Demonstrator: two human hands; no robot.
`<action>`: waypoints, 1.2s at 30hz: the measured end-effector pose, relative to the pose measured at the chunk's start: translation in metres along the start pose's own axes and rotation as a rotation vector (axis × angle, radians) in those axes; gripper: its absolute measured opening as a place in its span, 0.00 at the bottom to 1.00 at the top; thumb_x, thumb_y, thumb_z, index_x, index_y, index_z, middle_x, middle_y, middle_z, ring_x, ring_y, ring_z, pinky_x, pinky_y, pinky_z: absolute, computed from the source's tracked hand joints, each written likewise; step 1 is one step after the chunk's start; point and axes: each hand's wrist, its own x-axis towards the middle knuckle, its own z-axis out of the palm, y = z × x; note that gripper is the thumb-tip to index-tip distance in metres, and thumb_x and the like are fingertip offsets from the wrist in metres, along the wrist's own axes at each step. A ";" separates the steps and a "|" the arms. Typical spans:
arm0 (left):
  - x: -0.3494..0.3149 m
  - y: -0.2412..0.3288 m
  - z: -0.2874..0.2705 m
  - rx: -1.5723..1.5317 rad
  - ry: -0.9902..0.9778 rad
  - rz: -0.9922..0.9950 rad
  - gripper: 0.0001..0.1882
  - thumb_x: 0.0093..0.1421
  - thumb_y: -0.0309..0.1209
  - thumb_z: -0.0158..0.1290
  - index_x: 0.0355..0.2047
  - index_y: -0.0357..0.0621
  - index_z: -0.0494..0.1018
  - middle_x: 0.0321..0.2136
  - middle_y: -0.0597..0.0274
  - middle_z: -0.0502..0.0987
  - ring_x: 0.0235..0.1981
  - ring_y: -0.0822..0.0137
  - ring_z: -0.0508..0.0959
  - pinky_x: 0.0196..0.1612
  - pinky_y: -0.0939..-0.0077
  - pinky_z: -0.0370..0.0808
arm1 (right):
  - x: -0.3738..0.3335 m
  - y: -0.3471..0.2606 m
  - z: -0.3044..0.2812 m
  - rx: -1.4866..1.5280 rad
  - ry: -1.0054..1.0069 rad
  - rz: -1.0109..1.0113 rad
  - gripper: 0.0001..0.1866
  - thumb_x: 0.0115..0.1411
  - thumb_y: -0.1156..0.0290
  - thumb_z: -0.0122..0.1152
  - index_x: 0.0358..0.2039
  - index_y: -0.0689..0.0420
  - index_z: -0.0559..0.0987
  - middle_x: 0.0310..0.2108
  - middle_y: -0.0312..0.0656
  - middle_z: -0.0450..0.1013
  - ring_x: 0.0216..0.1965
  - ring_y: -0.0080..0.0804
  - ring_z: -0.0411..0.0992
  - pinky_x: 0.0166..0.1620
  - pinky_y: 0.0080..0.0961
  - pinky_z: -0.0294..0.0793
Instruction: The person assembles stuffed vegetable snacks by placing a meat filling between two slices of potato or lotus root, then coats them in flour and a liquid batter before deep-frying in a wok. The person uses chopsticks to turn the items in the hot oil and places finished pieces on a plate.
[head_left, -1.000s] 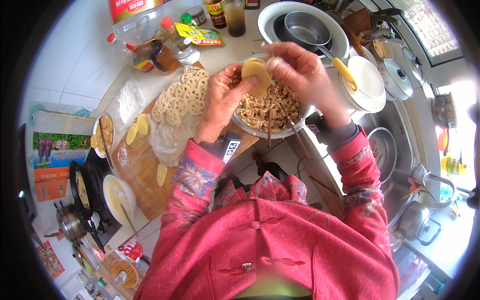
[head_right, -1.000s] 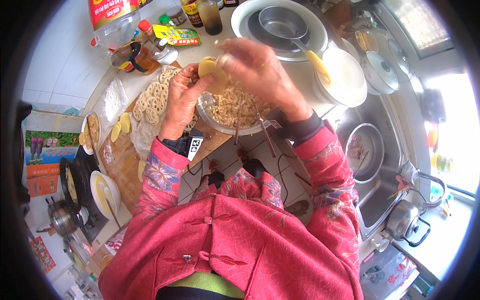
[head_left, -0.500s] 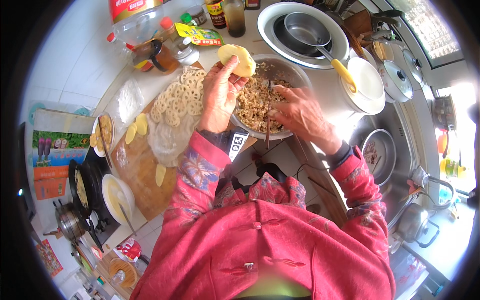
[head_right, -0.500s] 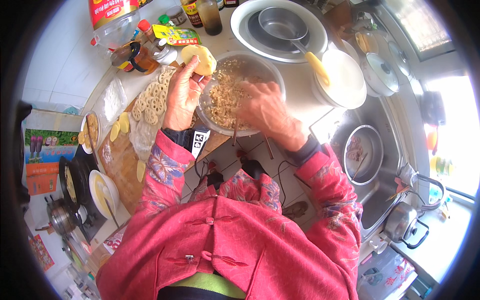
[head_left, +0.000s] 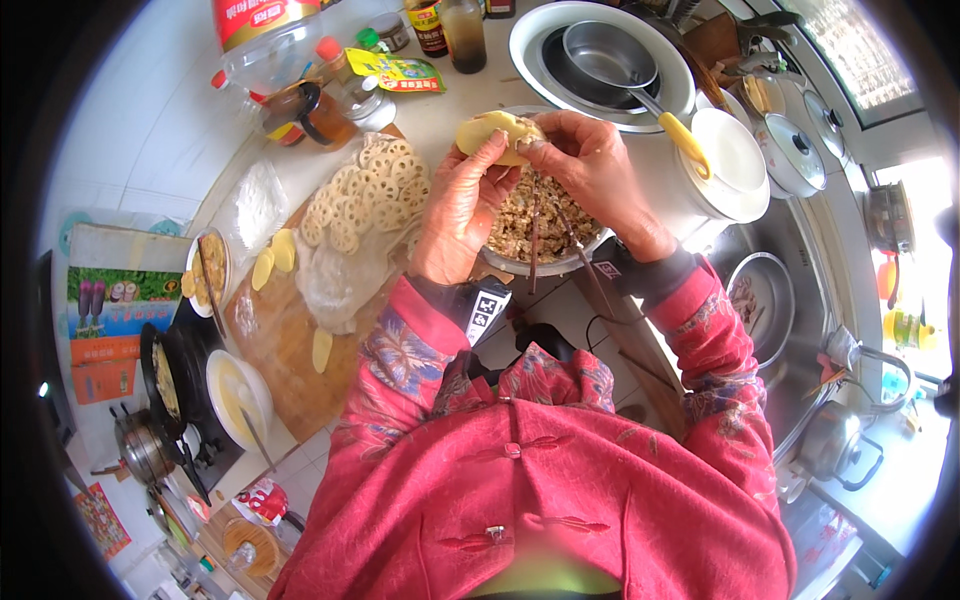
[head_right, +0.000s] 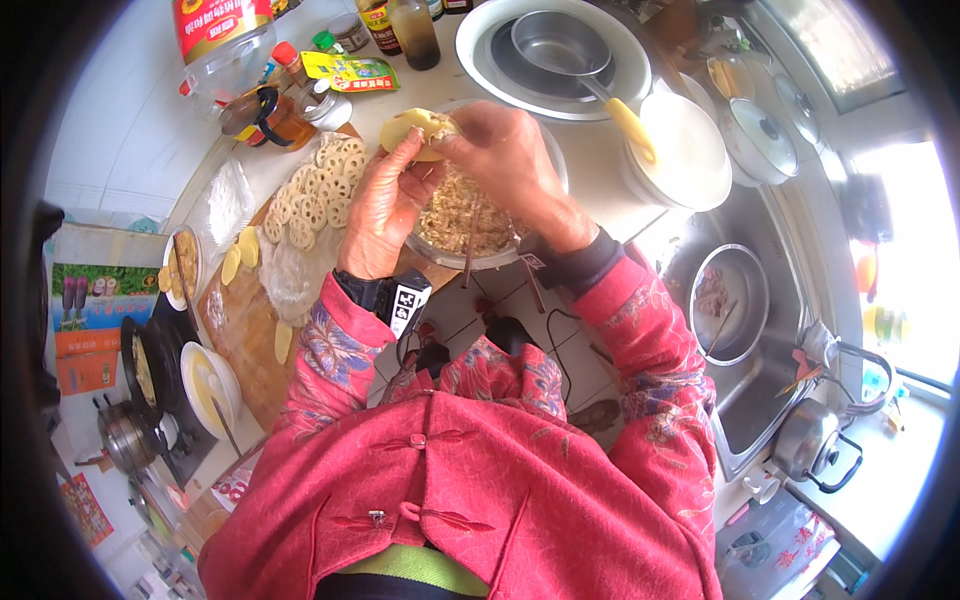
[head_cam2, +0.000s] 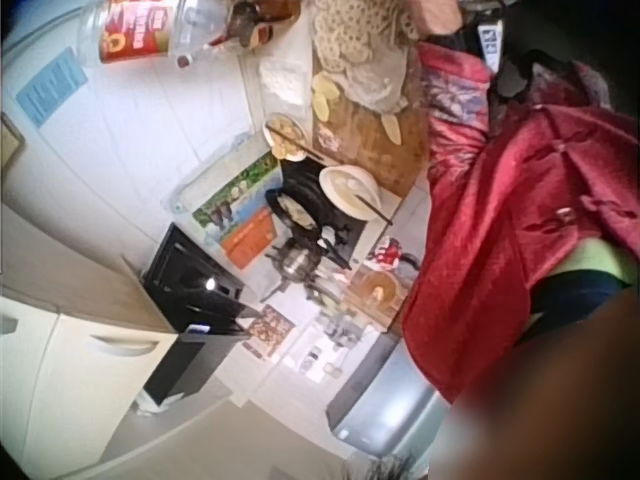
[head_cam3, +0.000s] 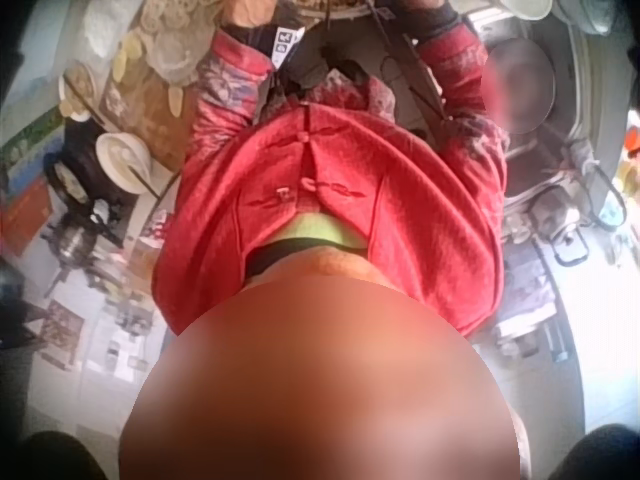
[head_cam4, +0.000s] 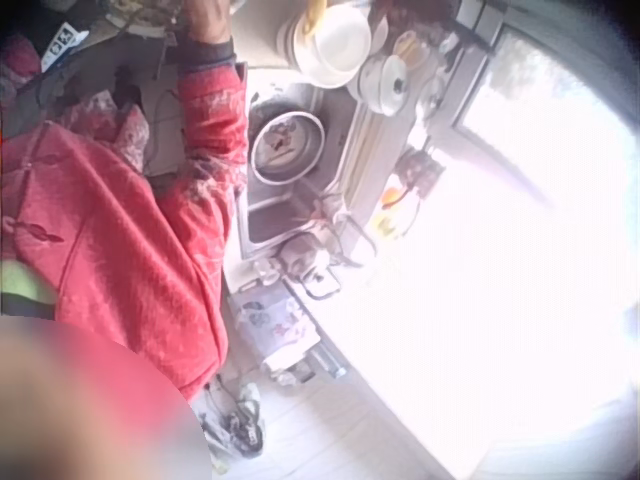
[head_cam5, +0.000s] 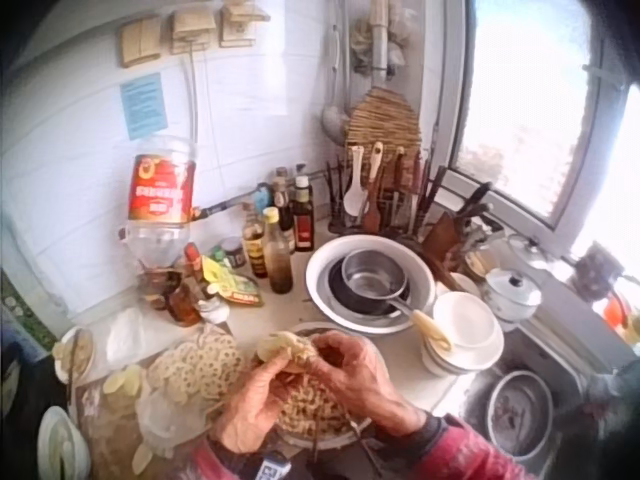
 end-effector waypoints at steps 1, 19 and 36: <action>-0.001 0.001 0.000 -0.149 -0.040 -0.073 0.22 0.62 0.40 0.55 0.49 0.39 0.67 0.44 0.56 0.75 0.45 0.61 0.76 0.50 0.63 0.75 | -0.002 -0.003 0.000 -0.118 0.008 -0.185 0.15 0.53 0.67 0.65 0.38 0.62 0.80 0.31 0.45 0.76 0.30 0.38 0.75 0.34 0.31 0.75; -0.022 0.000 0.014 -1.006 -0.557 -0.314 0.28 0.69 0.49 0.33 0.49 0.33 0.67 0.52 0.42 0.70 0.57 0.46 0.67 0.60 0.50 0.64 | 0.000 -0.050 0.000 -0.195 -0.086 -0.314 0.32 0.65 0.55 0.49 0.63 0.61 0.59 0.59 0.57 0.62 0.57 0.48 0.63 0.58 0.36 0.62; -0.110 0.068 -0.066 -0.950 -0.333 -0.113 0.24 0.70 0.45 0.33 0.47 0.35 0.65 0.51 0.43 0.70 0.57 0.45 0.67 0.60 0.50 0.66 | -0.092 -0.109 0.098 -0.484 -0.208 -0.397 0.10 0.48 0.75 0.68 0.32 0.60 0.77 0.26 0.39 0.71 0.26 0.27 0.70 0.33 0.24 0.71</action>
